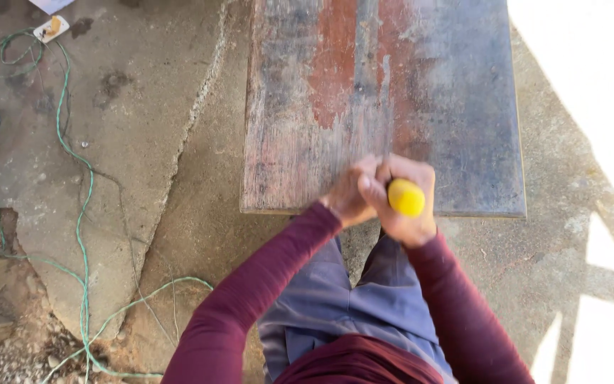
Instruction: Scraping a wooden table surface using a manual scraping tool to remove old finish or debris.
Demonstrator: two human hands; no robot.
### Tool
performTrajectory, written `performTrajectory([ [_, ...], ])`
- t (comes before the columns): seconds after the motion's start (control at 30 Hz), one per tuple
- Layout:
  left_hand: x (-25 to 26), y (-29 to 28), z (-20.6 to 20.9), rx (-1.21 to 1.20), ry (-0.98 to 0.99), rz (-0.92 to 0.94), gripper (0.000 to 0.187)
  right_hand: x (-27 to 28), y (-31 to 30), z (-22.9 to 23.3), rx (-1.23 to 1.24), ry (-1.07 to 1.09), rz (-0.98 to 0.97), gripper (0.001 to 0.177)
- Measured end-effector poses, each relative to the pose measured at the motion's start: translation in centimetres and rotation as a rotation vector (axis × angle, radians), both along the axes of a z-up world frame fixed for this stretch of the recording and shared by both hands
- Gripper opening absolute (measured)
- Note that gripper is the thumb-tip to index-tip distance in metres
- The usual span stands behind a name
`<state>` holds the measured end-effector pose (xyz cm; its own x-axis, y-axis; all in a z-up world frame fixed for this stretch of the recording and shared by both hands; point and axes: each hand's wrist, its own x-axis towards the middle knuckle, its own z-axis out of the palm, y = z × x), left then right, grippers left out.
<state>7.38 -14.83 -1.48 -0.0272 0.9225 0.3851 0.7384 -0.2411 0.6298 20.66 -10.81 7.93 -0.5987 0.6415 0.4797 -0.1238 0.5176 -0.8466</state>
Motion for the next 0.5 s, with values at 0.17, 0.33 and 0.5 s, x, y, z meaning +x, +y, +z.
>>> performTrajectory([
  [0.17,-0.6,0.1,0.3,0.04,0.327,-0.21,0.013,0.2,0.9,0.4,-0.25,-0.037,-0.069,0.034],
  [0.33,-8.5,11.5,0.4,-0.056,0.268,-0.037,0.007,-7.3,12.6,0.2,-0.017,0.05,-0.005,0.044],
  [0.5,-13.3,20.1,1.5,-0.174,0.188,0.018,0.024,-13.6,21.6,0.7,-0.35,0.115,0.063,0.042],
])
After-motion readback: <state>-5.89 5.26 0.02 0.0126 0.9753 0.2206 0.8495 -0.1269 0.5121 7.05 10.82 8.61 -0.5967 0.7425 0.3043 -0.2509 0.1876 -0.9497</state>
